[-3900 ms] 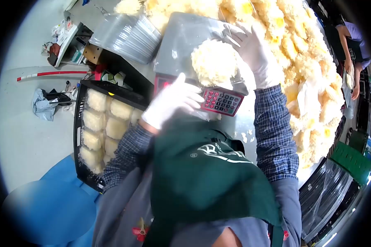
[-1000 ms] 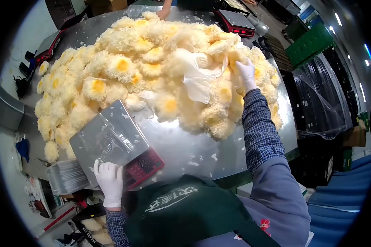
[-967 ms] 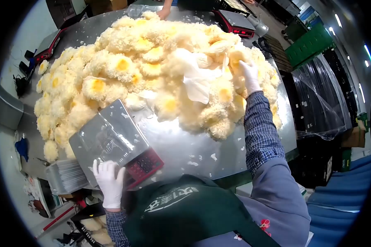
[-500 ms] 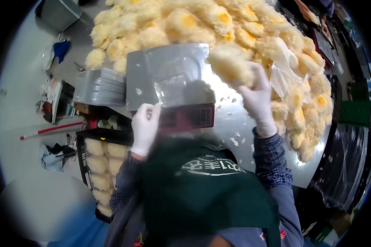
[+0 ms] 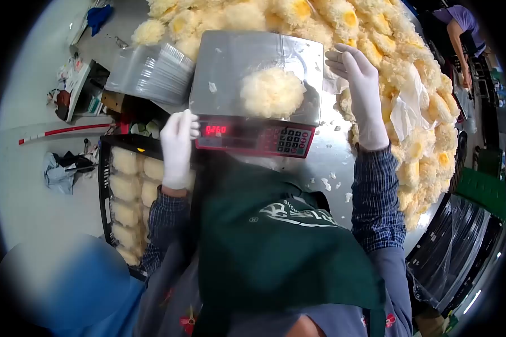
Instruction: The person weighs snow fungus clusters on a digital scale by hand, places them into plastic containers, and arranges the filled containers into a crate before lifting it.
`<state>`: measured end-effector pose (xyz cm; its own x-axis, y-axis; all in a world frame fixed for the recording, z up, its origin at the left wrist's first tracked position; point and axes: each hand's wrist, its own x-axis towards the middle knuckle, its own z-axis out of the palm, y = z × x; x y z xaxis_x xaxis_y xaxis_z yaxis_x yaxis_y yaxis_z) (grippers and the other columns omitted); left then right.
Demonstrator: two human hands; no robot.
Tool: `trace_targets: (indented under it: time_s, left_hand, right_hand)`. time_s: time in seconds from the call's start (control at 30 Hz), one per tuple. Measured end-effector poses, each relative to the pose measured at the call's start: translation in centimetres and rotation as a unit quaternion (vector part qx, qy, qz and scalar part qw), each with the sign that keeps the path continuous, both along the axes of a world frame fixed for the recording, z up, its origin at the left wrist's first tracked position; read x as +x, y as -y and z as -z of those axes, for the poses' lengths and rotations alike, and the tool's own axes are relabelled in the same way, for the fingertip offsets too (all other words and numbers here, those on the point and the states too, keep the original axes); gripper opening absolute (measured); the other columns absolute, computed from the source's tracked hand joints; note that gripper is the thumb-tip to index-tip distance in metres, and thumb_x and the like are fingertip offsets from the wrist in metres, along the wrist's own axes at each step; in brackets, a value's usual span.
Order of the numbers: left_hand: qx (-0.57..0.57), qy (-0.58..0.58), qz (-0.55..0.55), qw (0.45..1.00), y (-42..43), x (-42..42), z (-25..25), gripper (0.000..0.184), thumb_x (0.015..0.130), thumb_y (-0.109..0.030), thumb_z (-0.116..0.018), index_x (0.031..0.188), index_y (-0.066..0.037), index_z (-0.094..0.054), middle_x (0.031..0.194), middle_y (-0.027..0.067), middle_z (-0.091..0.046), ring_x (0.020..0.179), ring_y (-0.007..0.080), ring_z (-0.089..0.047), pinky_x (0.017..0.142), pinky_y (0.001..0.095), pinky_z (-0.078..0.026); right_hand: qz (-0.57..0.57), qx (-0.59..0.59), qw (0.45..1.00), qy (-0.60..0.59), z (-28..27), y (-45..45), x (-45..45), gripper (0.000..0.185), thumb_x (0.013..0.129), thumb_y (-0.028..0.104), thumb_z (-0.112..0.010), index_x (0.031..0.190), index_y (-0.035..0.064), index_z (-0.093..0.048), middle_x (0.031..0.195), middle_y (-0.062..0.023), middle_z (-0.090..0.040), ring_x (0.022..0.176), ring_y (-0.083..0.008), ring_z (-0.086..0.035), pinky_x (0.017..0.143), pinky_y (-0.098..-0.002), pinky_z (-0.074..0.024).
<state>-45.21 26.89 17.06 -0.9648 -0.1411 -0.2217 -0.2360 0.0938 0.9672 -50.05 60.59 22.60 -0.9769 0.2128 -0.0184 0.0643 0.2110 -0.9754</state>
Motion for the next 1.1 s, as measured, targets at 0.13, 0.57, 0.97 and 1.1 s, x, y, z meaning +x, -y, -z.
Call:
trace_targets:
  time_s: [0.13, 0.57, 0.97, 1.1]
  left_hand:
    - [0.224, 0.205, 0.186, 0.935, -3.7, 0.2, 1.0, 0.053, 0.102, -0.044, -0.040, 0.100, 0.005, -0.061, 0.084, 0.0099, -0.065, 0.073, 0.0154, -0.064, 0.067, 0.0257, -0.052]
    - [0.202, 0.132, 0.205, 0.948, -5.7, 0.6, 1.6, 0.027, 0.097, -0.020, -0.052, 0.095, 0.004, -0.062, 0.075, 0.0059, -0.063, 0.063, 0.0115, -0.061, 0.060, 0.0230, -0.050]
    - [0.432, -0.027, -0.062, 0.899, -1.8, 7.2, -2.3, 0.057, 0.094, -0.034, -0.060, 0.135, 0.002, -0.042, 0.130, 0.0125, -0.053, 0.119, 0.0237, -0.053, 0.096, 0.0393, -0.049]
    - [0.436, -0.017, -0.241, 0.867, 4.4, 11.1, -1.5, 0.047, 0.096, -0.021, -0.054, 0.134, 0.004, -0.044, 0.130, 0.0145, -0.056, 0.117, 0.0236, -0.056, 0.102, 0.0371, -0.045]
  right_hand:
    - [-0.077, -0.334, 0.933, 0.113, 6.5, 1.0, -2.9, 0.062, 0.099, 0.037, -0.049, 0.143, -0.0026, -0.031, 0.135, -0.0220, -0.050, 0.116, -0.0294, -0.056, 0.100, -0.0397, -0.0449]
    - [-0.078, -0.120, 0.968, 0.206, 3.7, 3.2, 5.8, 0.019, 0.091, 0.015, -0.060, 0.101, -0.0011, -0.061, 0.089, -0.0056, -0.063, 0.079, -0.0129, -0.062, 0.069, -0.0231, -0.0496]
    - [-0.279, -0.156, 0.947, 0.033, 4.0, 15.9, 9.7, 0.016, 0.090, 0.001, -0.063, 0.102, 0.0036, -0.051, 0.089, -0.0047, -0.061, 0.074, -0.0079, -0.057, 0.068, -0.0212, -0.0478]
    - [-0.408, -0.092, 0.907, 0.048, 3.5, 18.6, 11.5, 0.036, 0.090, 0.000, -0.061, 0.124, 0.0019, -0.051, 0.102, -0.0046, -0.066, 0.090, -0.0097, -0.063, 0.080, -0.0219, -0.0500]
